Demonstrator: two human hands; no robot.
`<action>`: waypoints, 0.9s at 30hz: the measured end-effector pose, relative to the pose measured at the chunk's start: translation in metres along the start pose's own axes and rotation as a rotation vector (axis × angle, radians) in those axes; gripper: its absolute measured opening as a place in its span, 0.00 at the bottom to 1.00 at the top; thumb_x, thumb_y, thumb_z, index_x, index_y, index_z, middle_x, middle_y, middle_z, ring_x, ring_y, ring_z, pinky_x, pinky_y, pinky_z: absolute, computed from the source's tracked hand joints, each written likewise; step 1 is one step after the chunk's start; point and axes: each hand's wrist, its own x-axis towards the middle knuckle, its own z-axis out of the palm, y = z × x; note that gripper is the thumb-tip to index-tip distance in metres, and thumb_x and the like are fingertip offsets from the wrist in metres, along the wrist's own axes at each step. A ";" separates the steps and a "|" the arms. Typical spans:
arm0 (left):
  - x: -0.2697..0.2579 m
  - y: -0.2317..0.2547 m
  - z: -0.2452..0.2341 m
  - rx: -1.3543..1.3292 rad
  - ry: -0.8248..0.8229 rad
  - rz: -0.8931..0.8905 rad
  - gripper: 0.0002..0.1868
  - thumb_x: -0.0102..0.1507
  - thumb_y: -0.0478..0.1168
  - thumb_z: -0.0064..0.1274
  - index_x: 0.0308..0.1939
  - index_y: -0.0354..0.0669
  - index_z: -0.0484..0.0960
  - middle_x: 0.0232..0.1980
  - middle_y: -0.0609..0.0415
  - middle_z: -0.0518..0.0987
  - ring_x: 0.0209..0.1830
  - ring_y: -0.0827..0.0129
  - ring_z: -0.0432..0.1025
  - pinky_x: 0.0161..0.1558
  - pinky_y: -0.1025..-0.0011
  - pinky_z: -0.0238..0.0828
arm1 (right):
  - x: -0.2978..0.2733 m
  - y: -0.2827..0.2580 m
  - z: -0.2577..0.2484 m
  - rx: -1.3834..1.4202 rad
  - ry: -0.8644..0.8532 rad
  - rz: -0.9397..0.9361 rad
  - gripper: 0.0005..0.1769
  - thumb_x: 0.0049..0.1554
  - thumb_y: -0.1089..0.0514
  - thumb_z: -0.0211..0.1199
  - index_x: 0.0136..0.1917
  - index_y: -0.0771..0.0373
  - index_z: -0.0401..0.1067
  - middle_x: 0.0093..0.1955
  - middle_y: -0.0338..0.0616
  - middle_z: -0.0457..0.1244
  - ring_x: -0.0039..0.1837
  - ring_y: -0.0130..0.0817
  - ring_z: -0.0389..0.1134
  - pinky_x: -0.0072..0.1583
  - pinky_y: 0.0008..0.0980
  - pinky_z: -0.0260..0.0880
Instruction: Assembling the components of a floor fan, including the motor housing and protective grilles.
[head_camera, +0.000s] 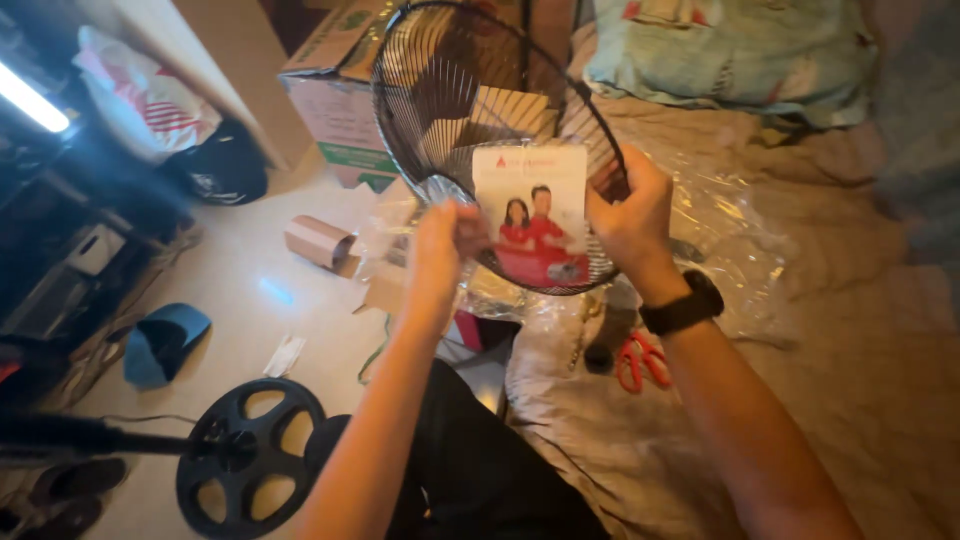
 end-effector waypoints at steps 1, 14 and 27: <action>-0.001 -0.030 0.000 0.194 -0.053 0.023 0.20 0.70 0.50 0.41 0.41 0.38 0.81 0.34 0.56 0.78 0.34 0.70 0.73 0.39 0.70 0.70 | 0.003 0.002 -0.002 0.072 0.010 0.039 0.09 0.57 0.63 0.69 0.43 0.65 0.69 0.35 0.34 0.63 0.38 0.19 0.64 0.41 0.23 0.62; -0.098 -0.254 0.125 0.965 -0.580 -0.150 0.15 0.63 0.46 0.54 0.40 0.39 0.88 0.41 0.38 0.84 0.42 0.47 0.79 0.45 0.54 0.76 | -0.021 0.066 -0.023 0.000 0.149 0.194 0.20 0.53 0.49 0.78 0.35 0.63 0.71 0.30 0.31 0.61 0.33 0.17 0.58 0.37 0.23 0.59; -0.148 -0.334 0.162 1.451 -0.344 0.030 0.09 0.63 0.42 0.55 0.39 0.40 0.84 0.37 0.44 0.83 0.36 0.53 0.82 0.34 0.60 0.79 | -0.017 0.081 -0.051 -0.020 0.023 0.135 0.20 0.58 0.53 0.75 0.47 0.67 0.67 0.36 0.40 0.62 0.38 0.25 0.60 0.41 0.27 0.63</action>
